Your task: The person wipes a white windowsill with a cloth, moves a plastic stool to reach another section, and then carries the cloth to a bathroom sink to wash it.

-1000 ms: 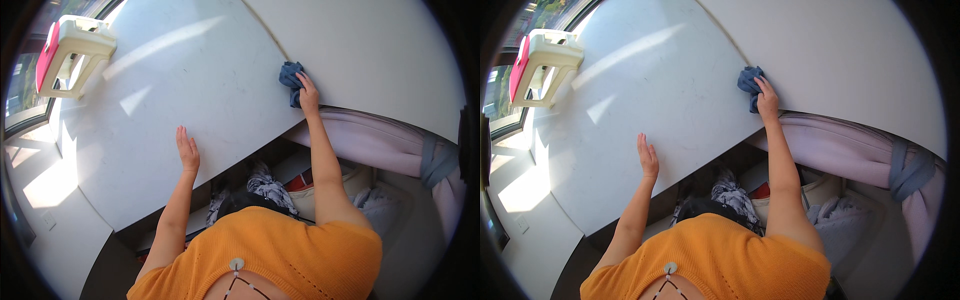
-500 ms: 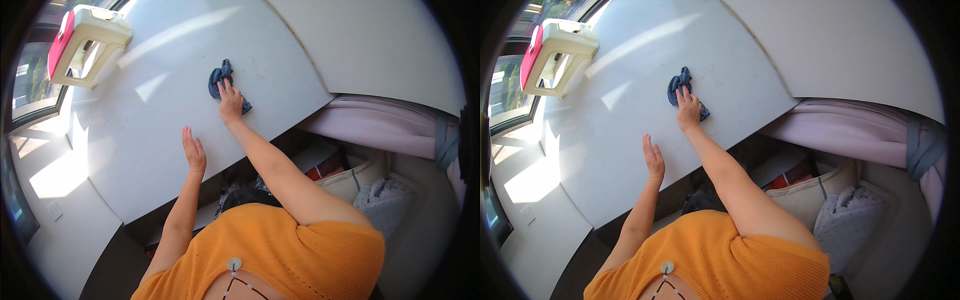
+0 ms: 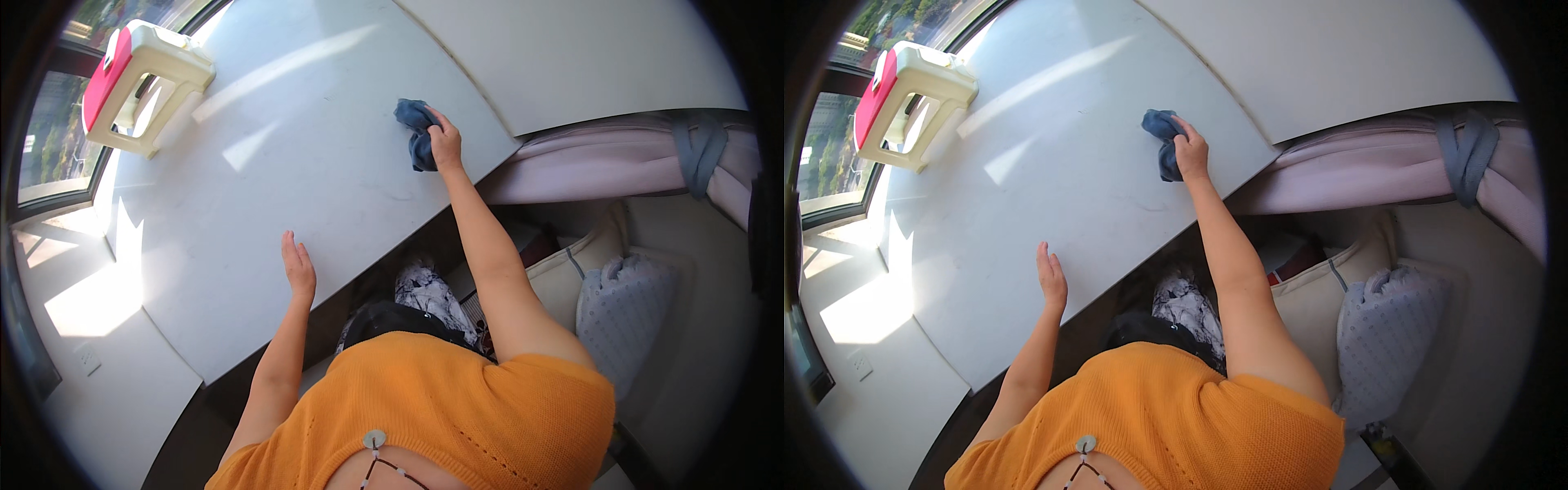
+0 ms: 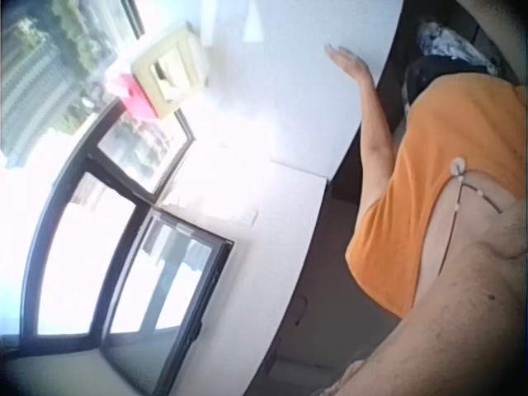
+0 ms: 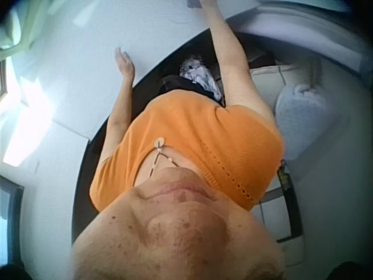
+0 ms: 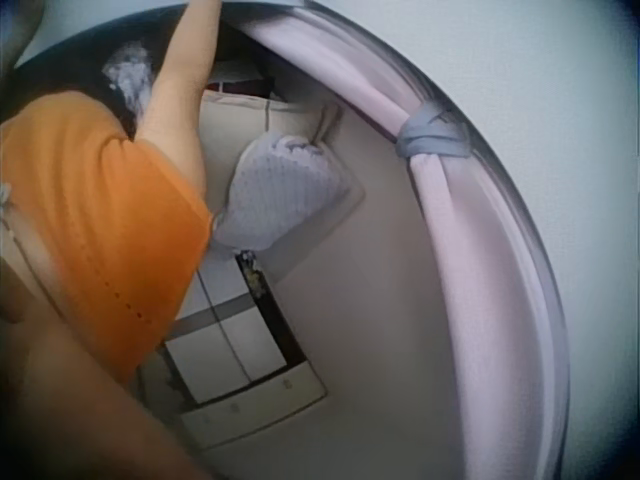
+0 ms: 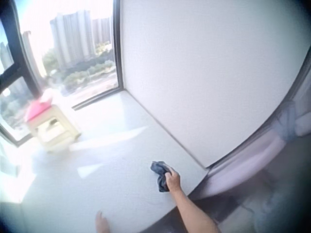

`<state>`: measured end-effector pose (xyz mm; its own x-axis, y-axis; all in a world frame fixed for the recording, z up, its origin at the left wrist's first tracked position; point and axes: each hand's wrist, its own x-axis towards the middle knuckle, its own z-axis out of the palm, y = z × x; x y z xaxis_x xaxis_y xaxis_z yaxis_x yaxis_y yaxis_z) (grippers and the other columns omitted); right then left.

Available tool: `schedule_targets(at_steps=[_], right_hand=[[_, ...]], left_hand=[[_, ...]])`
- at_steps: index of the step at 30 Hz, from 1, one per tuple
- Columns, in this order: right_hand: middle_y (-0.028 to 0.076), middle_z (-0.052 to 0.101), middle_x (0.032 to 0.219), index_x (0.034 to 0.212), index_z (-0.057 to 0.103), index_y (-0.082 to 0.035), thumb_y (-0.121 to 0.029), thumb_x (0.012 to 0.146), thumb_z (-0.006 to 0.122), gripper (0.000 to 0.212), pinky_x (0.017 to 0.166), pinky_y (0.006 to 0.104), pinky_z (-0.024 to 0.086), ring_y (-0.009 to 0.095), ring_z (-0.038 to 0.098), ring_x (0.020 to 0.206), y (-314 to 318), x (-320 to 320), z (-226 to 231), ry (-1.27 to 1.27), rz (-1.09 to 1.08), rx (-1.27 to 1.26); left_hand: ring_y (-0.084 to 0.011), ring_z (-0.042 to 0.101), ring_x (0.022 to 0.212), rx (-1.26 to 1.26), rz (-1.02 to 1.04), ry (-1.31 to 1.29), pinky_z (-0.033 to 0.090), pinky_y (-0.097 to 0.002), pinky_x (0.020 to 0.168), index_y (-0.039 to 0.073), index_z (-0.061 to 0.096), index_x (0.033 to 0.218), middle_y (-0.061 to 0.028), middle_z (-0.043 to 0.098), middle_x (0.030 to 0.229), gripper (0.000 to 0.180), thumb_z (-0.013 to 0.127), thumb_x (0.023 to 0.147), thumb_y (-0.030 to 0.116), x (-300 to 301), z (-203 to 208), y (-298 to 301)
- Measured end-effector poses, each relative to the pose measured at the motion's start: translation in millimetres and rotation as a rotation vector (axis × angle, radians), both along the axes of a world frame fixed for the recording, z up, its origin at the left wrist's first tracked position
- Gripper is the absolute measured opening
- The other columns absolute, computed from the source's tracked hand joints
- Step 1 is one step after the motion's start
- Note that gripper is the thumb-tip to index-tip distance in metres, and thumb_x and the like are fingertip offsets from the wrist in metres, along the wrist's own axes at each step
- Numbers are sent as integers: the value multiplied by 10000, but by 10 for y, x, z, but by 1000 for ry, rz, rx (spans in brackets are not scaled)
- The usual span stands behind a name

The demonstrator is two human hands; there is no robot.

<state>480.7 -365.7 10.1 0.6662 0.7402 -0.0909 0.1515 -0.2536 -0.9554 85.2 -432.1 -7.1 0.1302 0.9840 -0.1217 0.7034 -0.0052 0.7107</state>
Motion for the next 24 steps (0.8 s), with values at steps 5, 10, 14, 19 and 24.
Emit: schedule_targets(at_steps=[5,10,14,19,24], right_hand=[[167,561,1268,1217,583,-84,-73,810,465,423,975,385,415,321,540,1147,-624,1431,-295,-604,-37,-170],[-47,279,1505,1426,302,-326,-122,895,490,599,993,432,429,343,417,1219,-1125,1557,-728,-853,174,-928],[1,297,1495,1439,292,-263,-98,911,398,563,950,418,467,356,476,1138,-1152,1348,-457,-966,343,-958],[144,310,1462,1437,294,-180,-120,855,474,612,877,442,498,381,518,1063,-1434,705,-439,-1028,566,-797],[280,298,1411,1410,296,-27,-76,760,566,706,794,426,514,355,542,917,-1759,-268,-406,-1067,707,-680]], left_hand=[[-345,352,1319,22,-22,-14,300,-416,1080,-32,423,1313,-203,409,1389,371,399,982,134,59,-93,-16],[-344,355,1317,7,-35,53,300,-415,1080,-31,422,1317,-206,413,1386,381,404,982,151,226,-63,-27],[-345,352,1318,-13,-16,26,298,-420,1082,-27,425,1316,-208,399,1394,381,402,981,154,298,-26,-145],[-355,345,1320,-7,11,60,294,-424,1084,-29,423,1312,-222,401,1386,382,410,976,151,299,-70,-351],[-365,338,1322,-51,26,89,287,-429,1088,-36,415,1313,-228,395,1387,391,423,969,150,125,-56,-601]])
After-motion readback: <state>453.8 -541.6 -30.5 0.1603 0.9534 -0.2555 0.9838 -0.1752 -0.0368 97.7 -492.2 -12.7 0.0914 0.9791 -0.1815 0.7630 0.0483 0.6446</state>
